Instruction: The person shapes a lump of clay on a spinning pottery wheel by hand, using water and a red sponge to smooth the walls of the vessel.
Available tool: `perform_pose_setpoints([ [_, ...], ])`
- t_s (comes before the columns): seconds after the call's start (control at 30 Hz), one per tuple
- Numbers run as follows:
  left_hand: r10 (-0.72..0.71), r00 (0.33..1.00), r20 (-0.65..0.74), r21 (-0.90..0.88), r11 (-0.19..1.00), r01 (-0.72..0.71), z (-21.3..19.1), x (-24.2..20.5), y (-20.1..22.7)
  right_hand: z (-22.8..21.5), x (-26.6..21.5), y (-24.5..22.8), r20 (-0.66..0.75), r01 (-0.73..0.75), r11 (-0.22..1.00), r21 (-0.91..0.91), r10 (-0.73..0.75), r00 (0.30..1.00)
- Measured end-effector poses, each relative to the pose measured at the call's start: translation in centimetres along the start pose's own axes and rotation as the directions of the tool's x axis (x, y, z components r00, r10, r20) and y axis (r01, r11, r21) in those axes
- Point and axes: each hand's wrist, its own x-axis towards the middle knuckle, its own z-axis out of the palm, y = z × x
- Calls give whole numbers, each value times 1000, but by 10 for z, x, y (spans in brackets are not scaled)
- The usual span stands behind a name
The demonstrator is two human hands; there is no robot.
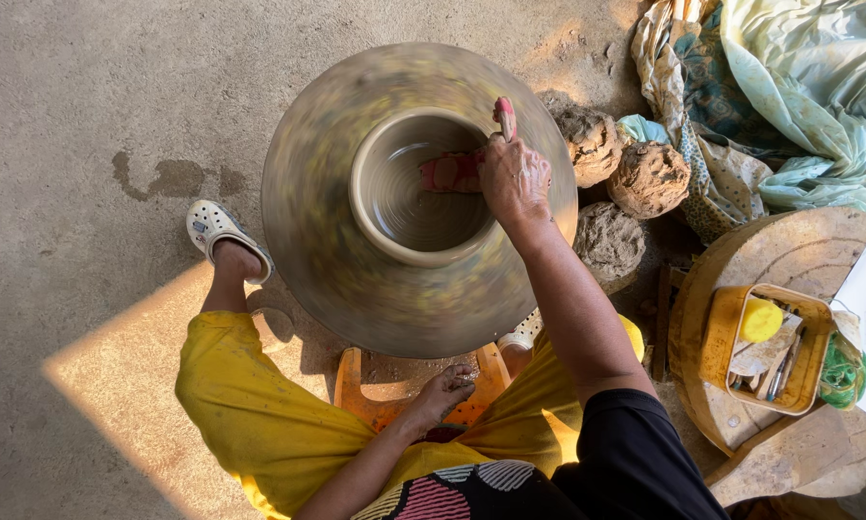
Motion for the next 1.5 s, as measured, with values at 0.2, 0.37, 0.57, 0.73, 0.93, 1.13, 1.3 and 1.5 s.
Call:
perform_pose_setpoints([
  [0.2,6,1000,-1,18,1000,-6,1,-3,5,-1,-1,-1,-13,13,1000,24,-12,1000],
  [0.37,-8,1000,-16,50,999,8,0,-5,8,3,0,0,-21,31,999,15,-31,999],
  [0.57,-17,1000,-24,72,997,19,0,-4,6,8,2,3,23,19,1000,11,-20,1000],
  [0.73,11,1000,-28,48,999,-10,-1,1,0,13,5,6,26,10,1000,9,-11,1000],
  [0.93,12,999,-29,62,998,-10,-1,0,2,12,3,8,-20,30,1000,8,-30,999],
  [1.13,-9,999,-49,65,998,12,0,-2,3,12,5,6,4,14,1000,0,-14,1000],
  [1.3,16,999,-52,79,997,-12,-1,0,2,9,1,7,-23,27,999,25,-27,999],
  [1.5,-17,997,-69,71,997,22,-1,-2,5,16,8,9,-33,31,999,39,-30,999],
])
